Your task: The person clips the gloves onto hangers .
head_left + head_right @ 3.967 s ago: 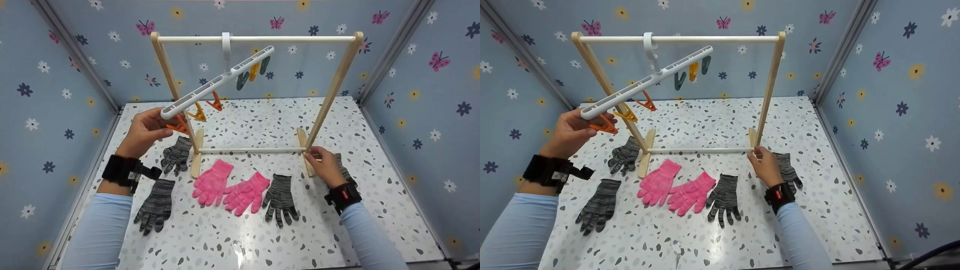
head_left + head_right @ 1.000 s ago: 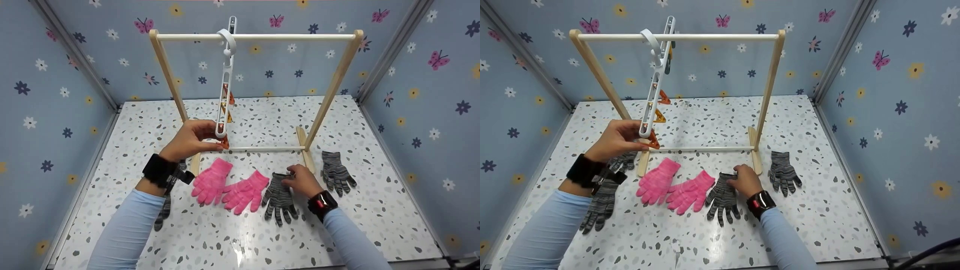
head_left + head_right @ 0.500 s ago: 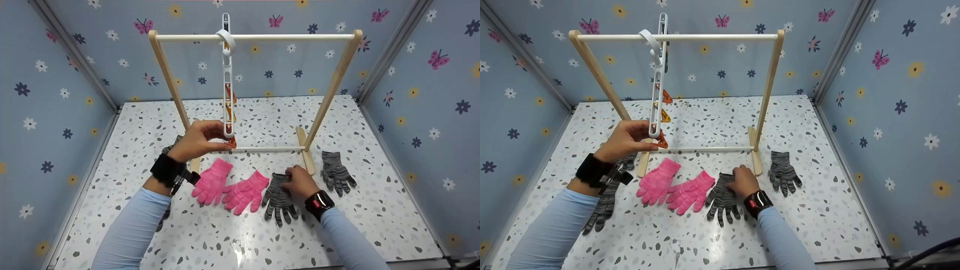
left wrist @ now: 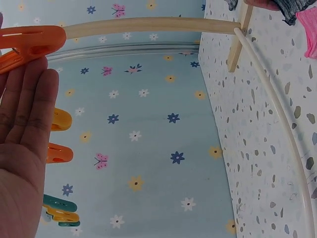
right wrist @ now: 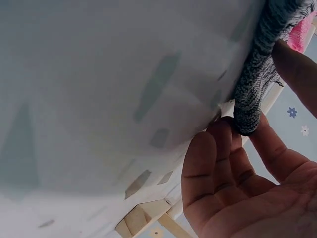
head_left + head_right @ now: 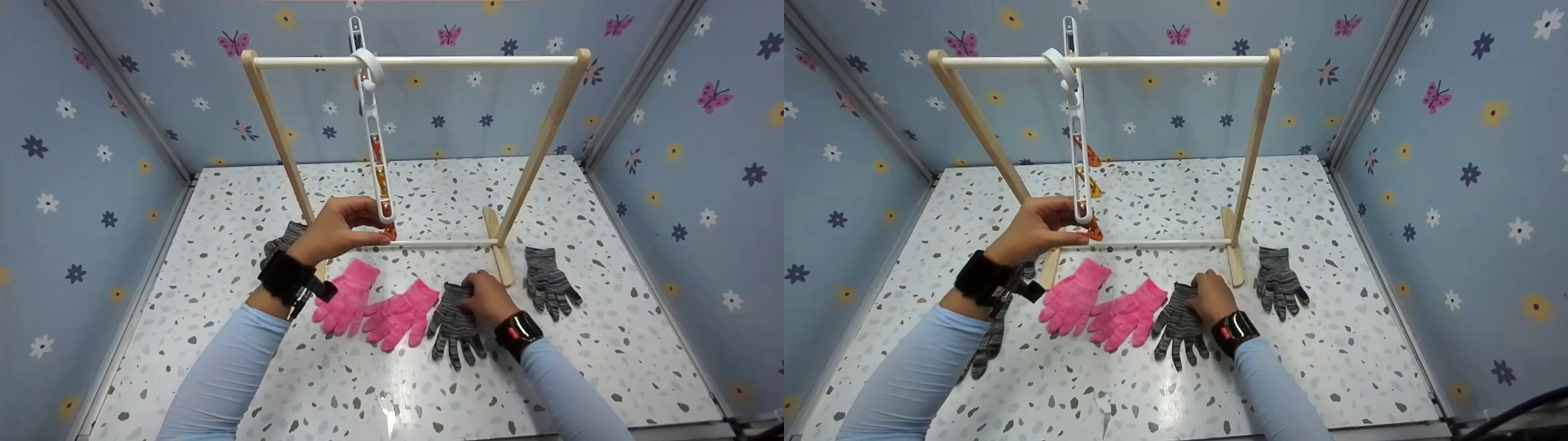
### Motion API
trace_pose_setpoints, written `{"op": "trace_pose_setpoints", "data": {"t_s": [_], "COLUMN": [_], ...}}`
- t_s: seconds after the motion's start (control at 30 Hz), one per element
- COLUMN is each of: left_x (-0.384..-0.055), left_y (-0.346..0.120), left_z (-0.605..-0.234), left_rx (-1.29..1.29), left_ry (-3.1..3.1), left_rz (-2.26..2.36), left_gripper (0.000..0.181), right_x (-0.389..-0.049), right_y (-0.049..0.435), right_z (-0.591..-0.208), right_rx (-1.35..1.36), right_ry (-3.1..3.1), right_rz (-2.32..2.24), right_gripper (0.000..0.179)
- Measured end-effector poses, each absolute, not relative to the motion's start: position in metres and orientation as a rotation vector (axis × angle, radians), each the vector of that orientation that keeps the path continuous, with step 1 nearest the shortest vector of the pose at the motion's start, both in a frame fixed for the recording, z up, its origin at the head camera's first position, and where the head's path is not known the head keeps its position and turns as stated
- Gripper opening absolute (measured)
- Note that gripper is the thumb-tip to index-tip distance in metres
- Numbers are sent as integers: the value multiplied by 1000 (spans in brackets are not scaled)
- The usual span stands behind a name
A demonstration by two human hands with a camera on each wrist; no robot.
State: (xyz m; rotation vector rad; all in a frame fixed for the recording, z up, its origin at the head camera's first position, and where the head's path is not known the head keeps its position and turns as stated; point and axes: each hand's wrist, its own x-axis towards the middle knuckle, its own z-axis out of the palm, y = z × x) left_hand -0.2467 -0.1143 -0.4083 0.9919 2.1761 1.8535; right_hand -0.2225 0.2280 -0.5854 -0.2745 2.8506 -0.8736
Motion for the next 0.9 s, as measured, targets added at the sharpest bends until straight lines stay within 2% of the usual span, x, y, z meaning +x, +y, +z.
{"op": "trace_pose_setpoints", "data": {"t_s": [0.57, 0.9], "left_x": [-249, -253], "left_y": [-103, -95], "left_z": [-414, -416], "left_rx": [948, 1018], "left_ry": [2170, 2224], "left_rz": [1884, 1866], "left_gripper": [27, 24], "right_x": [-225, -226], "right_y": [224, 222], "right_z": [-585, -584], "right_rx": [-200, -262], "right_ry": [2793, 2801], "right_rz": [-919, -887], "right_gripper": [24, 15]}}
